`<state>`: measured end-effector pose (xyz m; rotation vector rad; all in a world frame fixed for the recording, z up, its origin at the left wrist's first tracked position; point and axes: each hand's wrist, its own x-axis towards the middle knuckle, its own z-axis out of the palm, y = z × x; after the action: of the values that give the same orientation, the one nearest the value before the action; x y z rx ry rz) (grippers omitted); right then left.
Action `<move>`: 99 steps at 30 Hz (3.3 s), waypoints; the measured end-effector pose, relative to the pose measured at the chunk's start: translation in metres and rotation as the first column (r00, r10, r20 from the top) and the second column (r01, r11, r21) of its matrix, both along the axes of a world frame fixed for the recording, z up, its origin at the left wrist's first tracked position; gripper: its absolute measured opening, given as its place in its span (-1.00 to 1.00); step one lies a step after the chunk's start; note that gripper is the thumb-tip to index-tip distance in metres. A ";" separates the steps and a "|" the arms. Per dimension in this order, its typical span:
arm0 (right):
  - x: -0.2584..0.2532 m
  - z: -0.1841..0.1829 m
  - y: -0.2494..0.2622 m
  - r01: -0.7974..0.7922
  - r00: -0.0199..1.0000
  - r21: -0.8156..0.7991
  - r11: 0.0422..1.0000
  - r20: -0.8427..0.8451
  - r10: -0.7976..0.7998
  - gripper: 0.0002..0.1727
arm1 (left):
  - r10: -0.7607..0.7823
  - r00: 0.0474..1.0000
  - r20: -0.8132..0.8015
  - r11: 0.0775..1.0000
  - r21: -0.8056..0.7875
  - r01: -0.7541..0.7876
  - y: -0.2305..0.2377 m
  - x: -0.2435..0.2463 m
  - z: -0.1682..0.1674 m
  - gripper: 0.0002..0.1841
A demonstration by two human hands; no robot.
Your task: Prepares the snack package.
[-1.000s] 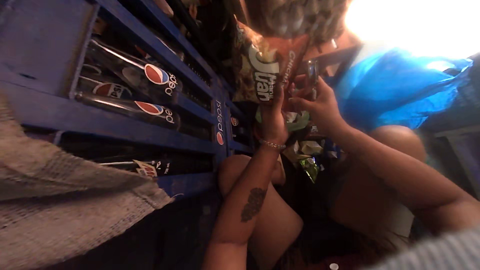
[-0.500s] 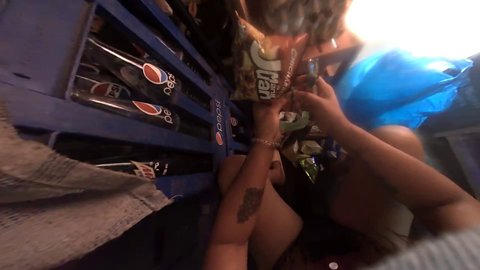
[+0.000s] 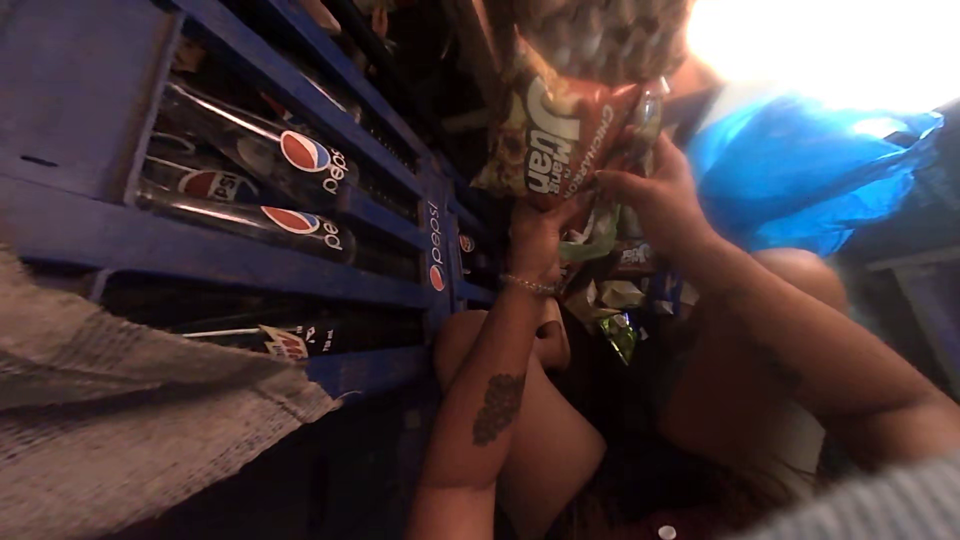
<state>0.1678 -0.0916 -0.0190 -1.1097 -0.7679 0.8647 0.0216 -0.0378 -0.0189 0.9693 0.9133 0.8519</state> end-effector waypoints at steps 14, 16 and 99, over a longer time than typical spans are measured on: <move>-0.004 -0.001 -0.002 -0.131 0.982 -0.097 0.987 0.120 0.143 -0.28 | 0.194 0.981 -0.017 0.945 0.270 -0.182 0.002 0.001 -0.005 -0.41; -0.005 -0.002 -0.002 -0.129 0.974 -0.124 0.984 0.169 0.149 -0.25 | 0.189 0.982 -0.024 0.951 0.252 -0.177 0.001 0.002 -0.004 -0.39; 0.014 -0.053 -0.003 -0.248 0.590 -0.389 0.887 0.665 0.457 -0.73 | 0.035 0.977 -0.209 0.943 0.331 0.038 0.013 -0.013 -0.006 -0.57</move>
<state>0.1819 -0.0950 -0.0725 -1.6117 -1.6606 0.8440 0.0090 -0.0246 -0.0246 1.3770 0.9666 0.9326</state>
